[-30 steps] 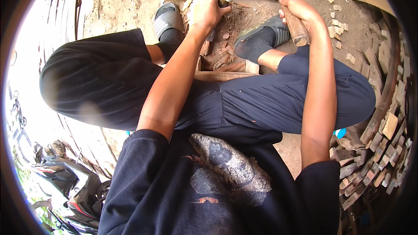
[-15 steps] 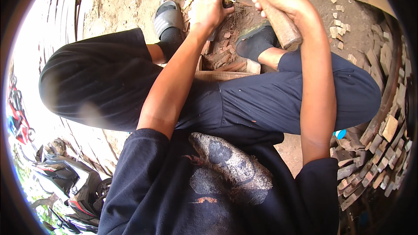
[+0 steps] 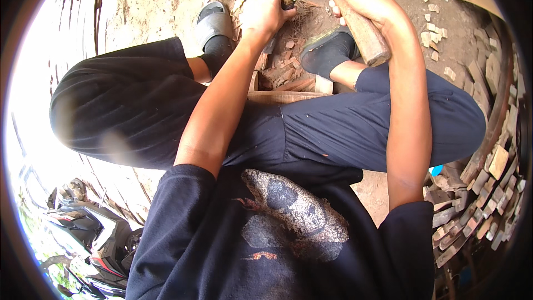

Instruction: The person sits on the ground and uses a chisel and hammer to carve a piece of wood. They repeatedly strike the chisel to remove wood shavings and shape the wood.

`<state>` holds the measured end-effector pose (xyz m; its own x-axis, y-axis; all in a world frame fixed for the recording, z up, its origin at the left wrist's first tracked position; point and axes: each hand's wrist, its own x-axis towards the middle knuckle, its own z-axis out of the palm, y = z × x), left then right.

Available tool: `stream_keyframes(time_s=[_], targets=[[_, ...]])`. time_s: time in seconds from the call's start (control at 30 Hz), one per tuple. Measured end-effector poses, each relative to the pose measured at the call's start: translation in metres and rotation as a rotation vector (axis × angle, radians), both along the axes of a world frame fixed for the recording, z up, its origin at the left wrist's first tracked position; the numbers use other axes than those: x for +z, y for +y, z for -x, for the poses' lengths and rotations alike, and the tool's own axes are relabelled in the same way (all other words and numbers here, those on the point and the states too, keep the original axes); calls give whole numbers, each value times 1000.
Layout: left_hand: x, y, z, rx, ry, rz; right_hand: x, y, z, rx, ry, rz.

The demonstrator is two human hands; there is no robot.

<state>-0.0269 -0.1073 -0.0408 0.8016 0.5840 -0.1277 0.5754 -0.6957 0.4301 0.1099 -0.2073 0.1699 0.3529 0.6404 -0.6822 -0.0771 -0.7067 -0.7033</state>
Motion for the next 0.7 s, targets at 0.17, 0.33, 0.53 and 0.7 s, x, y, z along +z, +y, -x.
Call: stream_keyframes(time_s=[0.17, 0.33, 0.53, 0.7], targets=[[1, -3, 1, -20, -38, -13, -30, -1, 11, 149, -218, 57], [-16, -12, 19, -97, -25, -4, -55, -6, 12, 288, -100, 91], [2, -4, 10, -212, 42, 17, -33, -7, 1, 150, -65, -22], [20, -16, -1, -230, 7, -3, 29, 1, 8, 24, -46, -15]])
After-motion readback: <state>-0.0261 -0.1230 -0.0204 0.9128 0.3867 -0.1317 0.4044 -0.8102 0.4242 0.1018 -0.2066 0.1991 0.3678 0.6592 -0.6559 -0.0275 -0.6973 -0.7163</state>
